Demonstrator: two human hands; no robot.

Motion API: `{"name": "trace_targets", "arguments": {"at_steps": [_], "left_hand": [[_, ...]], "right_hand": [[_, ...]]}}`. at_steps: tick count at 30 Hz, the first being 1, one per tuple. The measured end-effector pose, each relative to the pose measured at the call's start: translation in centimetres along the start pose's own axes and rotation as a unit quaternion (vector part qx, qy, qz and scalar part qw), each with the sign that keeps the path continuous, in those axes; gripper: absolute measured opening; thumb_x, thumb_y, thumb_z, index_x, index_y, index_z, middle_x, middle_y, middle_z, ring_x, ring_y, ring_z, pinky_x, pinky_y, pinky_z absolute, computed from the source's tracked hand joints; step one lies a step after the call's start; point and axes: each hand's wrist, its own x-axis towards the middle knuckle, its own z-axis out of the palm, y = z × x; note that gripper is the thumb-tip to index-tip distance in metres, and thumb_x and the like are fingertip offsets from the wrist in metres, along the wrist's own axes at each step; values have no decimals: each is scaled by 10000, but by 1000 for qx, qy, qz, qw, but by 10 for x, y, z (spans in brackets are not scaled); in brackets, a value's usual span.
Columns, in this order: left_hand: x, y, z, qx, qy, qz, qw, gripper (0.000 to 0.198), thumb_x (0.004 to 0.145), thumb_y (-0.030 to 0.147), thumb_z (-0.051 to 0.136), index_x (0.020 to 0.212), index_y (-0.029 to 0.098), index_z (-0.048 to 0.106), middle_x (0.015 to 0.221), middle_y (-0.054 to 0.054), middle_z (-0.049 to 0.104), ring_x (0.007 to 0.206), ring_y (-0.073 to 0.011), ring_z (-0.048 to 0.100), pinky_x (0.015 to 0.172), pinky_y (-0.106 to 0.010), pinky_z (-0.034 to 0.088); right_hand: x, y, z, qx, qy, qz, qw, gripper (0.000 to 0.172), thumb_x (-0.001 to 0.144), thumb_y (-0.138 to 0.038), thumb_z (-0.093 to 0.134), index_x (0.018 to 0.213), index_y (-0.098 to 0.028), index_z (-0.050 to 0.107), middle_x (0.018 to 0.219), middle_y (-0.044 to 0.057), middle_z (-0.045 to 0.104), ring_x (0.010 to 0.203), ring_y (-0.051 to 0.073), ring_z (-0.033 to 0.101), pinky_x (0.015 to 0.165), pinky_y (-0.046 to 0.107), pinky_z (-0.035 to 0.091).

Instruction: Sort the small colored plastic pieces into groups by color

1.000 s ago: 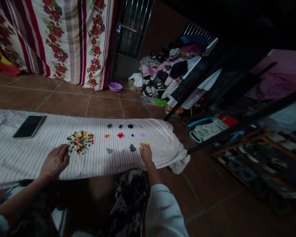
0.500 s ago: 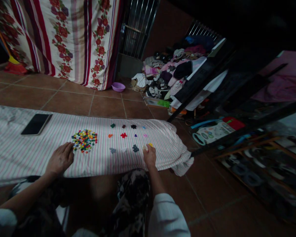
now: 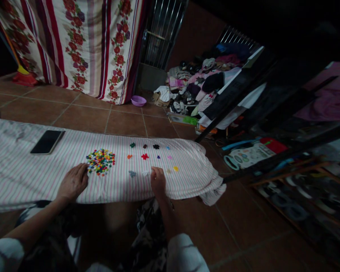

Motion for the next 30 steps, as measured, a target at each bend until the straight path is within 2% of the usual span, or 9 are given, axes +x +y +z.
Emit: {"name": "trace_targets", "arguments": {"at_steps": [8,12,18,22,30], "left_hand": [[0,0,1,-13,-9,-11,1000,411,914,228,395,1255,64,554,1234,-192,647,1248,-280,554,1092,-434,431],[1,2,3,-24,-10,-39,999,418,909,226,399,1253,51,559,1245,-206,643,1264,-283,544,1112,-439,418],[1,4,2,-35,-25,-69,997,441,924,234,389,1312,84,536,1277,-170,651,1311,-282,521,1132,-458,406],[2,4,0,-35,-42,-74,996,451,926,229,382,1334,107,531,1308,-151,643,1310,-271,528,1131,-451,410],[4,5,0,-34,-28,-61,997,458,928,263,369,1299,61,547,1310,-179,633,1305,-269,524,1129,-424,403]], "right_hand": [[-15,-52,35,57,-69,-55,994,293,919,-212,422,988,-196,706,962,83,690,891,195,650,818,329,540],[-16,-77,57,86,-118,-72,987,296,903,-155,443,1009,-214,713,988,71,695,917,191,655,843,325,542],[-12,-109,96,110,-198,-103,969,293,871,-108,492,1016,-210,725,984,67,700,955,192,651,883,316,525],[-9,-122,114,107,-227,-114,961,327,870,-93,486,1081,-191,717,1020,79,681,965,194,639,899,316,512],[-3,-130,133,40,-254,-64,964,330,837,-78,534,1075,-215,717,1005,59,655,883,180,623,843,292,509]]}}
